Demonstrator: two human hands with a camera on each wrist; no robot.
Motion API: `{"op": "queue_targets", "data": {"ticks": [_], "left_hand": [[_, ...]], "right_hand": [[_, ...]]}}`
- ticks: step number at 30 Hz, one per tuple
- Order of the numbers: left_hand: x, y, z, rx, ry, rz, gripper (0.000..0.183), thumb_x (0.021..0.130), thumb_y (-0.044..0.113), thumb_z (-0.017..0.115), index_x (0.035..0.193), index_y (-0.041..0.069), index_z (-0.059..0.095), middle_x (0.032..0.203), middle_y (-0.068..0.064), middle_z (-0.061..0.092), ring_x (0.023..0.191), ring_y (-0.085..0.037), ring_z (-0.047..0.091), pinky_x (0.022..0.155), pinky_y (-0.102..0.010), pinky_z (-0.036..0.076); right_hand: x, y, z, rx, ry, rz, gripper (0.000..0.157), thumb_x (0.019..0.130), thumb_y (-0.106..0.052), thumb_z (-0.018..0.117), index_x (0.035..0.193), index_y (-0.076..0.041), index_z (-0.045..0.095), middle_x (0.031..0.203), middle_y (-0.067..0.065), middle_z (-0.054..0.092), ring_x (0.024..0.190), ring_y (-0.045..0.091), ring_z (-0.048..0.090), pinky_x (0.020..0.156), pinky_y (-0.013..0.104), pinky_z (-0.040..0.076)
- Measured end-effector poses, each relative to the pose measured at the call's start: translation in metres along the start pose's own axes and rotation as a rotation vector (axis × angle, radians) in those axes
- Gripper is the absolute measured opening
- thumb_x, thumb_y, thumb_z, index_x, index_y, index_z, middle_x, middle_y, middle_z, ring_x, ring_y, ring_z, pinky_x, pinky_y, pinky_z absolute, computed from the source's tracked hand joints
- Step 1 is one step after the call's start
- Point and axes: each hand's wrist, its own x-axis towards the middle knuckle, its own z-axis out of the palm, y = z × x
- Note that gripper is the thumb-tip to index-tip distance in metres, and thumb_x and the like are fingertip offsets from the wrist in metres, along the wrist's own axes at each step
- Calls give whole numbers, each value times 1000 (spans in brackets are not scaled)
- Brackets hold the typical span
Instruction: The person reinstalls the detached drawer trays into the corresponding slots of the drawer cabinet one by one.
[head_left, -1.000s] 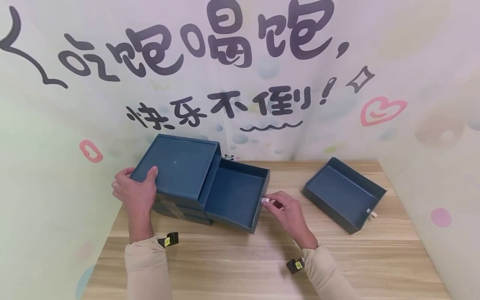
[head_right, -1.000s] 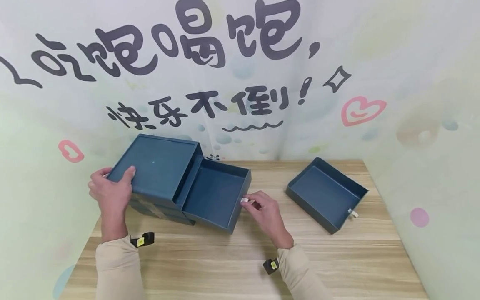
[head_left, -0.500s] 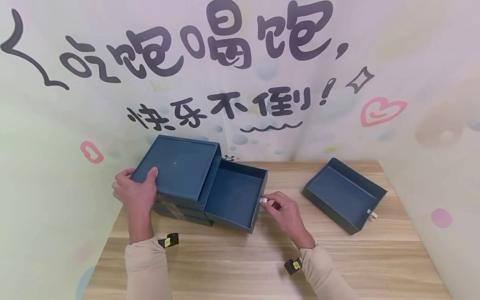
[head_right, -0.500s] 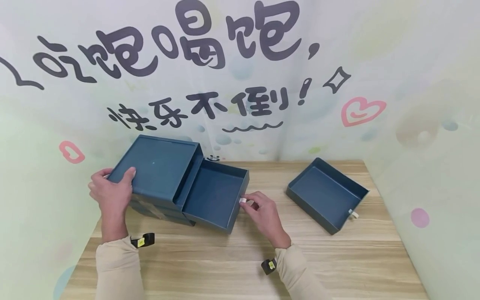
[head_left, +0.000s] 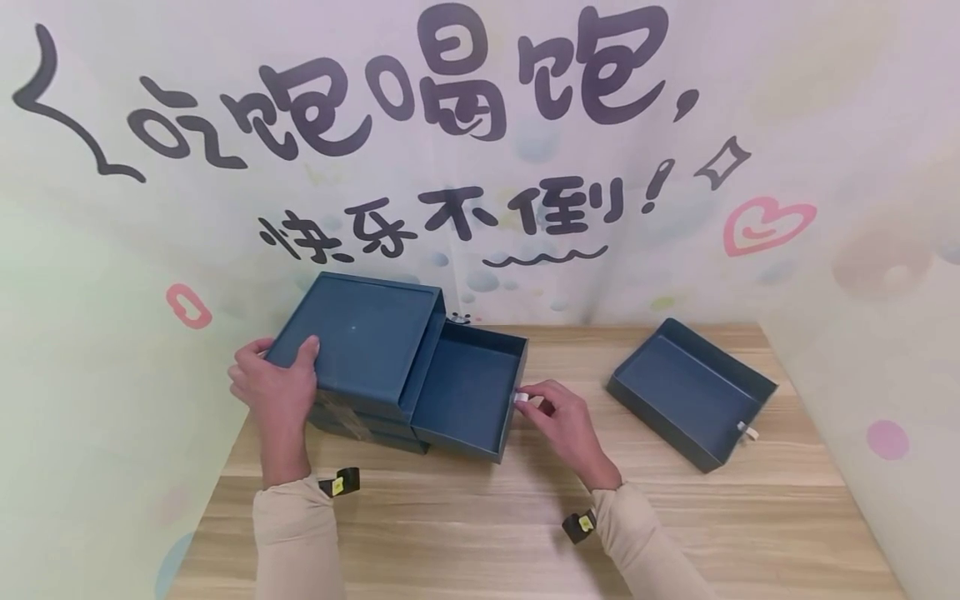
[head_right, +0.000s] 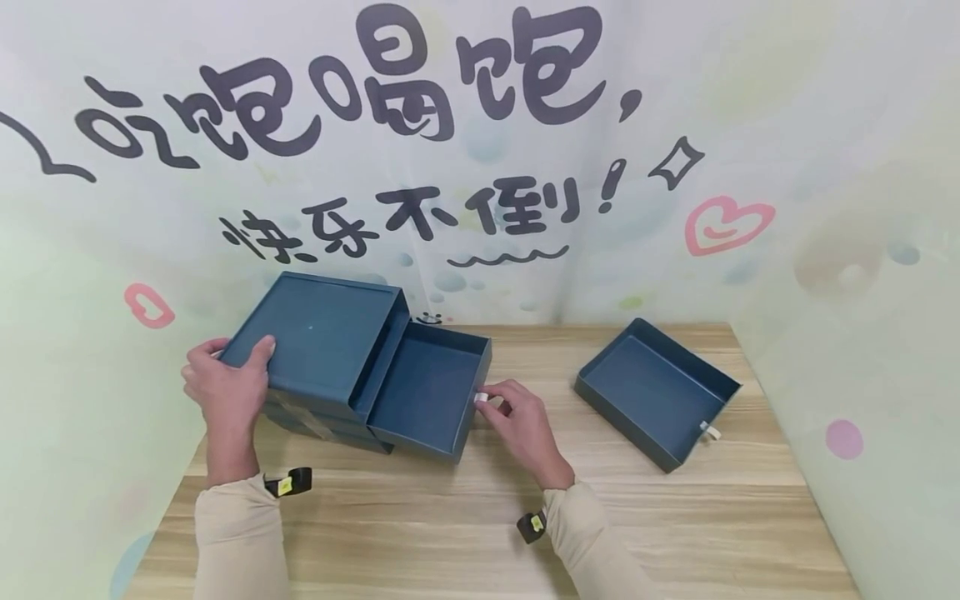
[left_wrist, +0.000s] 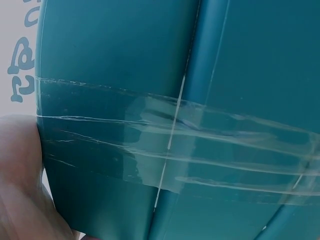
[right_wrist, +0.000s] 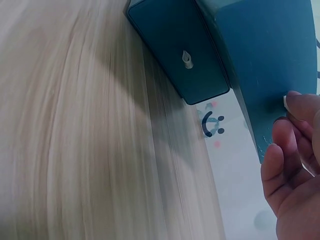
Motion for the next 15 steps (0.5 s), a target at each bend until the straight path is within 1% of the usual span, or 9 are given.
{"op": "queue_targets", "data": {"ticks": [5,8,15], "left_hand": [[0,-1,1,-2,-2,5,75,81,56,64,133,10,36,130,-24,35,121,-38,30,96,-49,32],[0,-1,1,-4,-2,6,74,81,55,65,133,10,36,130,-24,35,121,-38,30,97,-49,32],[0,0,1,-5,-3,-4,75,81,56,64,134,10,35,131,-23,35,122,-36,30,97,-48,32]], "right_hand": [[3,0,3,14,-14,37,18,87,-27,69,105,-26,71,89,-11,63,62,5,52,56,19,46],[4,0,4,23,-15,54,18,87,-27,69,104,-25,71,90,-10,64,62,5,52,56,19,46],[7,0,10,34,-14,55,18,87,-26,70,104,-22,71,91,-6,65,62,7,52,55,20,46]]}}
